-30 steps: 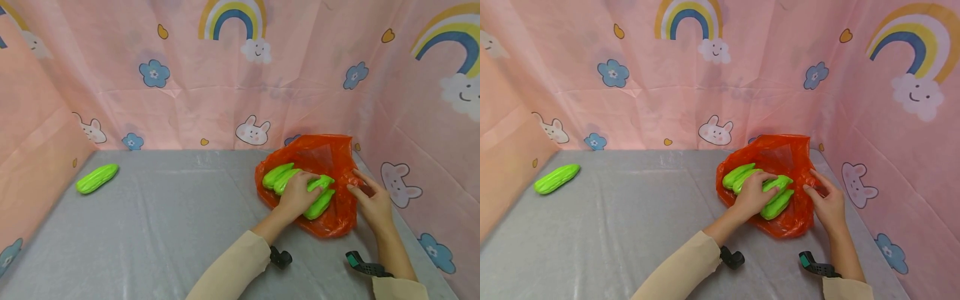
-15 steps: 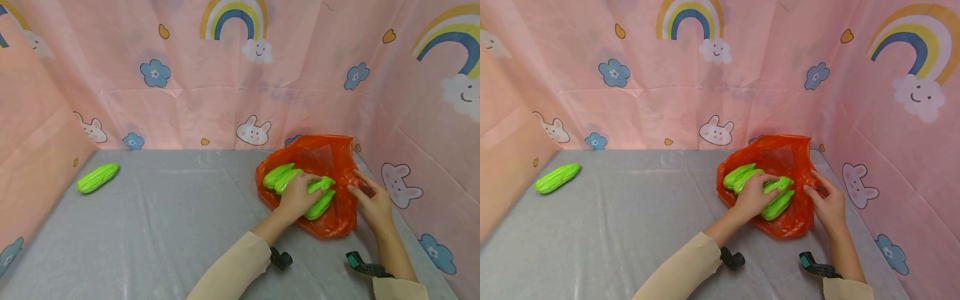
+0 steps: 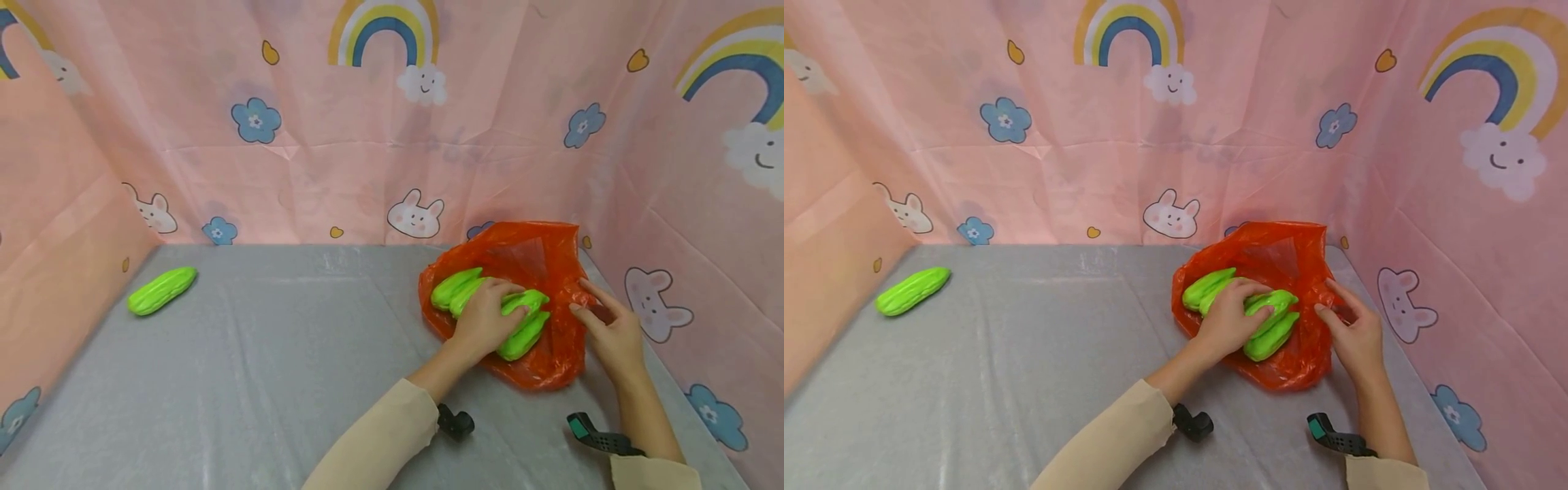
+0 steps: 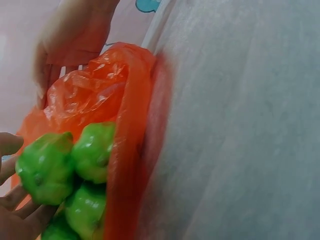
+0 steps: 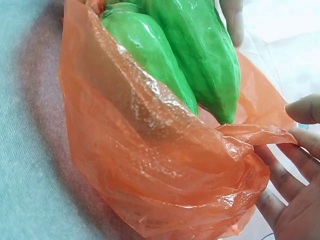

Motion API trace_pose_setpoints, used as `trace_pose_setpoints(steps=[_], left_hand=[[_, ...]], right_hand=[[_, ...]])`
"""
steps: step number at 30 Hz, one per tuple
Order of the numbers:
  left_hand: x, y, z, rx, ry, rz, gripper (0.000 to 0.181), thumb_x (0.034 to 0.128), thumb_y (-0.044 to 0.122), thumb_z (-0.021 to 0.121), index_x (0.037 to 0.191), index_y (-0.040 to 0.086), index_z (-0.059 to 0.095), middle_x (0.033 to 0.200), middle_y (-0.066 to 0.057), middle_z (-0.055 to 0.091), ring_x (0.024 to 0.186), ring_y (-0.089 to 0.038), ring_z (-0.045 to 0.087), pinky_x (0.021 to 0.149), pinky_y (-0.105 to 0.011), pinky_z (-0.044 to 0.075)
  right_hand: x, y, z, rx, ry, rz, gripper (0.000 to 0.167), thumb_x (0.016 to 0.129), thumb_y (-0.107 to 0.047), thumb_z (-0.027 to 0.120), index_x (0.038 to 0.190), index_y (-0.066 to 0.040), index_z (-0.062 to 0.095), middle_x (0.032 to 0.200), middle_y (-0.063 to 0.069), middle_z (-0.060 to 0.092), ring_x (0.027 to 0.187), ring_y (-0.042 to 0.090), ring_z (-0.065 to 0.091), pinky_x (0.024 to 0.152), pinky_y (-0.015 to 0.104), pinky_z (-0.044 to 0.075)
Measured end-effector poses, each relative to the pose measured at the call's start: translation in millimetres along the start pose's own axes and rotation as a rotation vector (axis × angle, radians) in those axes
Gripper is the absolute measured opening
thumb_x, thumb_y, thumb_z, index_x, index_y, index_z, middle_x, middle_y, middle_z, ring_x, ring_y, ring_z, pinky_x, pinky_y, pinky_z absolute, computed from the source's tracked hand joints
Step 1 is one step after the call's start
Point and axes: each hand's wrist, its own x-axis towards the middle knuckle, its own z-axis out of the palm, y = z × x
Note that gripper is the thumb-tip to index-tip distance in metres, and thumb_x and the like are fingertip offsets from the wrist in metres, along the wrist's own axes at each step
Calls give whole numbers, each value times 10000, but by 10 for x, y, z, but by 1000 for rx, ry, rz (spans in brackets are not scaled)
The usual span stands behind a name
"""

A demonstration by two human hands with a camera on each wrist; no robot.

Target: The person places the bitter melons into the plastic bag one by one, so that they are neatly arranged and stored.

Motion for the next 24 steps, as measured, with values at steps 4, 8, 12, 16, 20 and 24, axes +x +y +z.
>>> trace_pose_setpoints(steps=[4,8,12,16,20,24], left_hand=[[-20,-29,-131,-30,11,1,307,966,340,678,1259,255,707,1311,61,635,1212,-102,607,1010,-257,521],[-49,-73,-310,-79,41,-10,274,976,316,665,1239,248,710,1317,44,629,1214,-122,612,1023,-300,526],[-73,-112,-485,-124,95,10,267,975,260,673,1229,194,719,1289,-3,655,1195,-165,628,988,-294,533],[-94,-166,-622,-150,130,53,285,969,226,684,1239,137,717,1253,-47,678,1145,-219,643,874,-242,539],[-134,-243,-749,-183,136,65,293,976,204,668,1251,112,708,1262,-74,672,1159,-254,638,875,-315,581],[-210,-310,-887,-193,133,57,300,982,202,648,1261,107,701,1305,-82,652,1217,-246,615,981,-394,560]], right_hand=[[-4,13,-7,-8,1,-4,528,1017,-370,584,1518,-240,482,1431,56,547,969,-116,479,747,-3,439],[-7,23,-6,-5,3,-13,526,1013,-364,591,1512,-229,492,1355,-58,567,968,-119,483,750,-4,438],[-14,30,7,-2,9,-21,519,1013,-349,593,1506,-219,500,1352,-74,573,968,-130,482,755,-10,430],[-26,28,16,-8,17,-34,519,1016,-339,591,1507,-202,498,1432,27,569,972,-154,468,761,-25,420],[-27,15,26,-19,12,-39,528,1017,-341,589,1512,-184,490,1490,111,536,977,-169,453,765,-33,412],[-4,-1,40,-27,7,-27,534,1015,-360,589,1514,-199,488,1486,143,526,967,-150,455,754,-23,414]])
